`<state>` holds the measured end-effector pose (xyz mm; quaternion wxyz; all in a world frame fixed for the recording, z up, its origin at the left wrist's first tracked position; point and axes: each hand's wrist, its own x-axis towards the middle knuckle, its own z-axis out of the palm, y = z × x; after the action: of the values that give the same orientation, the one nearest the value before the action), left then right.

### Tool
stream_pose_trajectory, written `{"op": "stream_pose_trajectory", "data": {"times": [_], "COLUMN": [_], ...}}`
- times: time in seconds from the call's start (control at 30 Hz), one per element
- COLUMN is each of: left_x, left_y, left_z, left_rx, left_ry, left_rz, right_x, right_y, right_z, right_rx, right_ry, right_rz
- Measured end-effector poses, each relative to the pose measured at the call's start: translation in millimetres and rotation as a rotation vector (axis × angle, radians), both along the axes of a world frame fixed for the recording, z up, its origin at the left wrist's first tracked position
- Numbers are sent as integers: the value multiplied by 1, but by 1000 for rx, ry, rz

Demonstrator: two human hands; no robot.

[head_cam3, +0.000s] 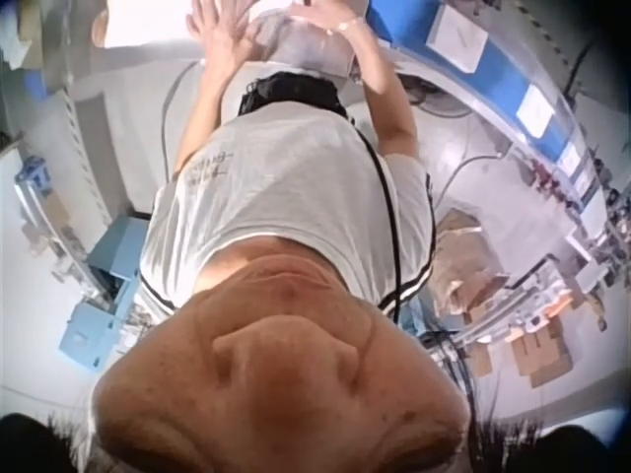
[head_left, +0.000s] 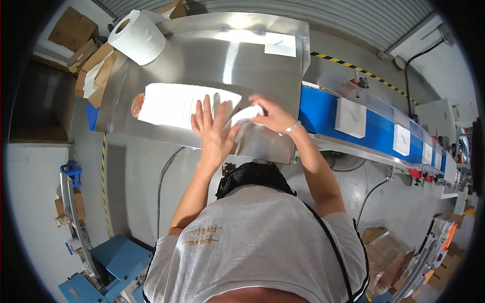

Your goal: Organize and place paper products onto conveyor belts and into stacks for packaging.

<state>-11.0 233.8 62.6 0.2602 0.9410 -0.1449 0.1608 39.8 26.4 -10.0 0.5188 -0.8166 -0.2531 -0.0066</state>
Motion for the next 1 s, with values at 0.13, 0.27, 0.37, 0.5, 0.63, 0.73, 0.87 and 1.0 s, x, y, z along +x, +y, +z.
{"op": "stream_pose_trajectory", "data": {"times": [0.13, 0.27, 0.37, 0.5, 0.63, 0.73, 0.87, 1.0], "left_x": [4, 8, 5, 4, 3, 5, 10, 12], "left_y": [17, 15, 14, 11, 16, 13, 22, 33], "left_z": [-15, -17, -19, -17, -10, 1, -6, -16], "left_rx": [59, -8, -27, -48, -25, -57, -76, -4], "left_ry": [-94, -131, -156, -128, -22, -6, -69, -101], "left_rz": [70, 29, 56, 59, -25, -57, 90, 78], "right_x": [-18, -27, -40, -29, -13, 5, -13, -19], "right_y": [-41, -158, -138, -112, 2, 24, -1, -88], "right_z": [0, -65, -2, 8, 44, 21, 16, -20], "right_rx": [336, -242, -684, -468, -197, -307, 295, -32], "right_ry": [463, 118, -13, -115, 27, -291, 479, 469], "right_rz": [-437, -902, -1278, -738, -139, -43, -245, -786]}}
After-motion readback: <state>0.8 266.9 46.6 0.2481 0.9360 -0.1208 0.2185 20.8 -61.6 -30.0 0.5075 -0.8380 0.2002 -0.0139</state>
